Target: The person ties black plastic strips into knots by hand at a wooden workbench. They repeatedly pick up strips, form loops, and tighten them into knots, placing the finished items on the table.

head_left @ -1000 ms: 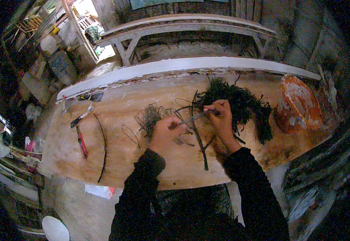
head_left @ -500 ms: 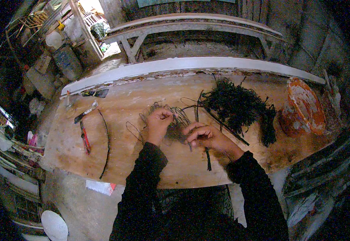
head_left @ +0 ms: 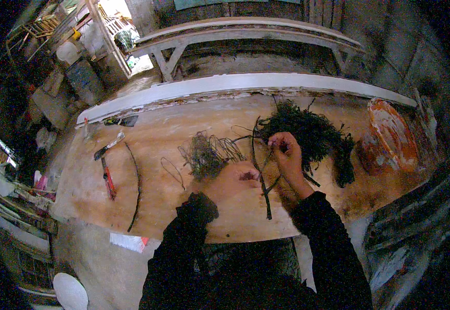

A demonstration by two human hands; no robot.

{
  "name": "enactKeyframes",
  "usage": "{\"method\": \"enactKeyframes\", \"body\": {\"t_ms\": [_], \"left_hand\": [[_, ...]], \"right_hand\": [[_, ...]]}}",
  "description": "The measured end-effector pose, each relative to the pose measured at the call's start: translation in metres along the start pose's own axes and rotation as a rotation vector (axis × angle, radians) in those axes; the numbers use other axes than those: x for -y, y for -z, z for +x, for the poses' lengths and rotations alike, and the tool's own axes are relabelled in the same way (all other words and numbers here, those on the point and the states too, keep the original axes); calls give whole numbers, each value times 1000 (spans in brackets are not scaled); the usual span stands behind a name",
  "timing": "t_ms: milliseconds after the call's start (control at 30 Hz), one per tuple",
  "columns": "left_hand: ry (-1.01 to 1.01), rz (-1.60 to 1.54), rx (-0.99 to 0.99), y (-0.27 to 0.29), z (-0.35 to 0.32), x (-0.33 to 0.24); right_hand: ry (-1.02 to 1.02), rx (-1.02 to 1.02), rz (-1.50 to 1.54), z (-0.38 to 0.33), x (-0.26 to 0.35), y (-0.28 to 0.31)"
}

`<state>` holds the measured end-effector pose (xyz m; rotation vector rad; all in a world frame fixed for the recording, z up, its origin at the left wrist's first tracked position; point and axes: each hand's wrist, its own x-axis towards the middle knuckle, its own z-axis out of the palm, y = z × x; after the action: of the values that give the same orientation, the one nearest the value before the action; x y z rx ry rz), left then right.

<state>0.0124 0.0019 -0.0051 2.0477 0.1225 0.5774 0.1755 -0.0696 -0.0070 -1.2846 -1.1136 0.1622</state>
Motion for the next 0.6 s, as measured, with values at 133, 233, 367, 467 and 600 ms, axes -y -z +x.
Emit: {"method": "enactKeyframes", "body": {"t_ms": [133,233,367,467,600], "left_hand": [[115,-7,-69,-1,3,-11],[152,67,-168,2,2,-12],[254,-234,-440,13,0,0],[256,-187,-618,27,-1,8],[227,32,-863,35,0,18]], "right_hand": [[54,-58,-177,5,-5,-1],[-23,-65,-170,4,-17,2],[-21,-78,-249,3,-21,4],[-72,41,6,0,-2,-2],[-98,393,150,-9,11,-5]]}}
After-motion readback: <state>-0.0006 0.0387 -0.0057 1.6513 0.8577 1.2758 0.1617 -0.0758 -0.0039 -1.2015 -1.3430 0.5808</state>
